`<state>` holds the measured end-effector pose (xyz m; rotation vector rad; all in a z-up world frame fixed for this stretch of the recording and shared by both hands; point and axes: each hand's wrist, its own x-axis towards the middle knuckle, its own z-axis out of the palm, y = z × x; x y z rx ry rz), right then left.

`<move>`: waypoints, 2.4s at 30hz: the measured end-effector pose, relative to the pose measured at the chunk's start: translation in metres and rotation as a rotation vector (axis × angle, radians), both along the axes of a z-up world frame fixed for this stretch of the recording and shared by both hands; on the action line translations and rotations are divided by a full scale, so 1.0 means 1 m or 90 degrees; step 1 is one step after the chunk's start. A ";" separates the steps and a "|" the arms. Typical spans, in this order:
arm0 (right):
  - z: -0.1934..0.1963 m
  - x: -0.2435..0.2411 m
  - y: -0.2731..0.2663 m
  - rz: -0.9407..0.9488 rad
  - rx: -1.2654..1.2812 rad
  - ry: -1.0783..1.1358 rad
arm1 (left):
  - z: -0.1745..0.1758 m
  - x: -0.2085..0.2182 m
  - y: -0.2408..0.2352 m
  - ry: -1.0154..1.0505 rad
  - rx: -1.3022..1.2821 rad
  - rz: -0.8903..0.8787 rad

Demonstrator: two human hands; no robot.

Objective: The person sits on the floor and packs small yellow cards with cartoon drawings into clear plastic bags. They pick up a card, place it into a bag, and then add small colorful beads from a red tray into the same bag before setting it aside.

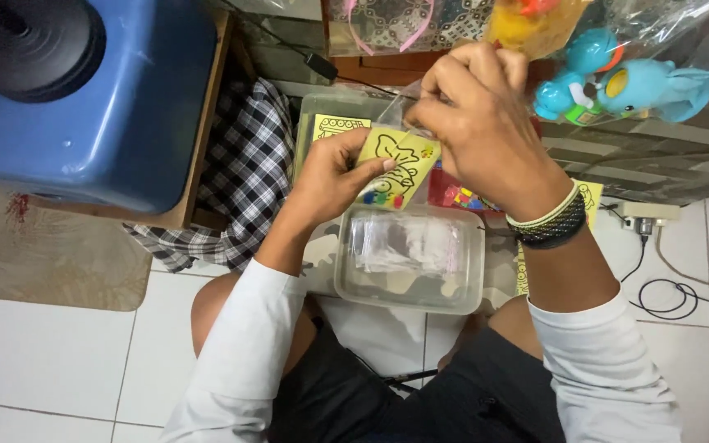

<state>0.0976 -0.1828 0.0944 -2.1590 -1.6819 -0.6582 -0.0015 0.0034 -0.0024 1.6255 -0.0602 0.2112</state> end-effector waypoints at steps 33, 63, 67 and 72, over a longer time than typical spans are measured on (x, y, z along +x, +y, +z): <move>0.008 -0.011 0.003 0.073 0.059 0.463 | 0.000 -0.001 -0.001 -0.052 -0.077 0.015; -0.012 -0.008 0.004 0.040 0.176 0.523 | 0.009 -0.004 0.008 -0.053 -0.033 0.030; -0.027 0.007 0.000 0.041 0.199 0.569 | 0.006 -0.003 0.014 -0.008 0.029 0.069; -0.061 0.048 -0.005 0.021 0.281 0.673 | 0.005 -0.001 0.027 -0.053 0.107 0.256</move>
